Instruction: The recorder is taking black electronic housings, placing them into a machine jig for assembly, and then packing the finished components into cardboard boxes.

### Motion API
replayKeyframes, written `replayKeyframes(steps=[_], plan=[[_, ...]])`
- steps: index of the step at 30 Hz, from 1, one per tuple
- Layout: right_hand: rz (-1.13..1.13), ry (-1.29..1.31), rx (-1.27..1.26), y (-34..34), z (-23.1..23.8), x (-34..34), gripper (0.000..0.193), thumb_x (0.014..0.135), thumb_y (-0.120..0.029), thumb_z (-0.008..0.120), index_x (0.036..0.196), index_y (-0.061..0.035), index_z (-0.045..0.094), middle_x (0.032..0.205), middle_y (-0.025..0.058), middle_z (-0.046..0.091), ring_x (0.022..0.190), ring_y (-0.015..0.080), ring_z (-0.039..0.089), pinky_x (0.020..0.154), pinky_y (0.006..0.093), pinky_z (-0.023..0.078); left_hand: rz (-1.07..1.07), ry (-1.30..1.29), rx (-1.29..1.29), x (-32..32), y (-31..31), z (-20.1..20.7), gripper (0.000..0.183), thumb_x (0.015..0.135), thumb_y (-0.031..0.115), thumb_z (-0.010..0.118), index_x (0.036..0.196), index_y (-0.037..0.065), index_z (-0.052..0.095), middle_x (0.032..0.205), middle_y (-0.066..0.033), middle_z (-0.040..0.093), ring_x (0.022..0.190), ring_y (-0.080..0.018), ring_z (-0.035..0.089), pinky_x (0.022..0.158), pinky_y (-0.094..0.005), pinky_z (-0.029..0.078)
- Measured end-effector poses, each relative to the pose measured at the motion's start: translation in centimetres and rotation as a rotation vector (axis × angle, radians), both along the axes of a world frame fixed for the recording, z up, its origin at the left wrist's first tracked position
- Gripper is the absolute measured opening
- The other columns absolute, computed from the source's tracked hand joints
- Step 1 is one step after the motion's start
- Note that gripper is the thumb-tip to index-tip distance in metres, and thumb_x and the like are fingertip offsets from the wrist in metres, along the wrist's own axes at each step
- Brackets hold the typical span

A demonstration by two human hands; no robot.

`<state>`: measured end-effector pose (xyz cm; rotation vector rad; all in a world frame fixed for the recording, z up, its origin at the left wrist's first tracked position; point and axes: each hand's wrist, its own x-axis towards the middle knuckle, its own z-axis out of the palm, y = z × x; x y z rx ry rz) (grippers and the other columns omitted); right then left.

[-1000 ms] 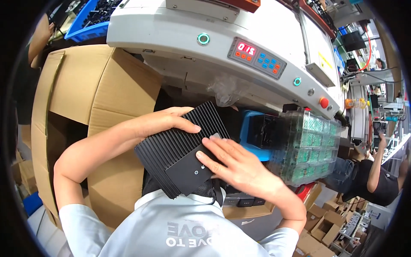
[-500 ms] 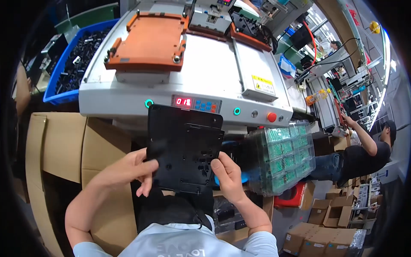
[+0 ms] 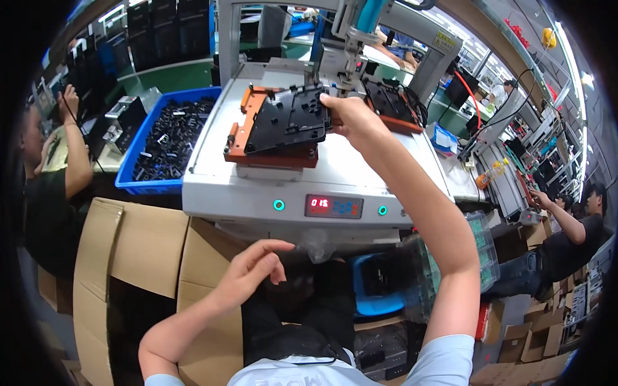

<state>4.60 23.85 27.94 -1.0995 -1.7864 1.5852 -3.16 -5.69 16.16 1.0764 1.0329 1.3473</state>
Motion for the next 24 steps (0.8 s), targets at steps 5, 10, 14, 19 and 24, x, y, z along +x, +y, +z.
replayKeyframes(steps=[5,10,14,19,24], plan=[[0.029,0.051,-0.145,1.5,-1.2,-3.0,0.020,0.089,-0.021,0.063,0.098,-0.0036,0.061,0.087,0.0073,0.066,0.079,0.0159,0.063,0.077,0.0307,0.050,0.133,0.385,0.185,-2.0,0.2,3.5,0.024,0.093,0.009,0.054,0.116,0.002,0.059,0.095,-0.0084,0.064,0.090,-0.0173,0.061,0.084,-0.0304,0.046],[0.116,-0.082,-0.225,5.3,-1.4,-2.1,0.022,0.086,-0.028,0.069,0.081,-0.0077,0.062,0.069,0.0014,0.059,0.061,0.0099,0.054,0.058,0.0270,0.046,0.460,1.159,0.736,-4.9,6.1,5.9,0.038,0.087,0.020,0.063,0.120,0.004,0.056,0.107,-0.0130,0.059,0.110,-0.0330,0.050,0.095,-0.0413,0.041],[0.198,-0.404,-0.190,4.8,-1.6,-2.6,0.044,0.072,-0.050,0.078,0.064,-0.0129,0.056,0.057,-0.0048,0.045,0.048,0.0059,0.035,0.046,0.0201,0.028,0.546,1.507,0.698,-7.1,11.6,6.5,0.053,0.088,0.037,0.059,0.128,0.004,0.050,0.129,-0.0171,0.051,0.125,-0.0371,0.042,0.105,-0.0436,0.033],[0.191,-0.349,-0.313,5.9,-2.8,-1.7,0.051,0.067,-0.053,0.080,0.061,-0.0117,0.050,0.059,-0.0043,0.041,0.046,0.0050,0.030,0.040,0.0195,0.021,0.283,1.687,0.471,-7.3,15.4,6.0,0.084,0.079,0.060,0.058,0.136,0.000,0.040,0.134,-0.0229,0.046,0.128,-0.0404,0.038,0.109,-0.0451,0.027],[-0.214,-0.634,1.275,6.3,-2.2,-3.4,0.043,0.090,-0.043,0.053,0.078,-0.0028,0.063,0.077,0.0168,0.067,0.076,0.0382,0.065,0.065,0.0469,0.050,0.346,1.838,0.436,-6.3,15.3,5.2,0.094,0.067,0.051,0.075,0.140,0.007,0.036,0.136,-0.0198,0.043,0.131,-0.0385,0.035,0.111,-0.0471,0.024]])
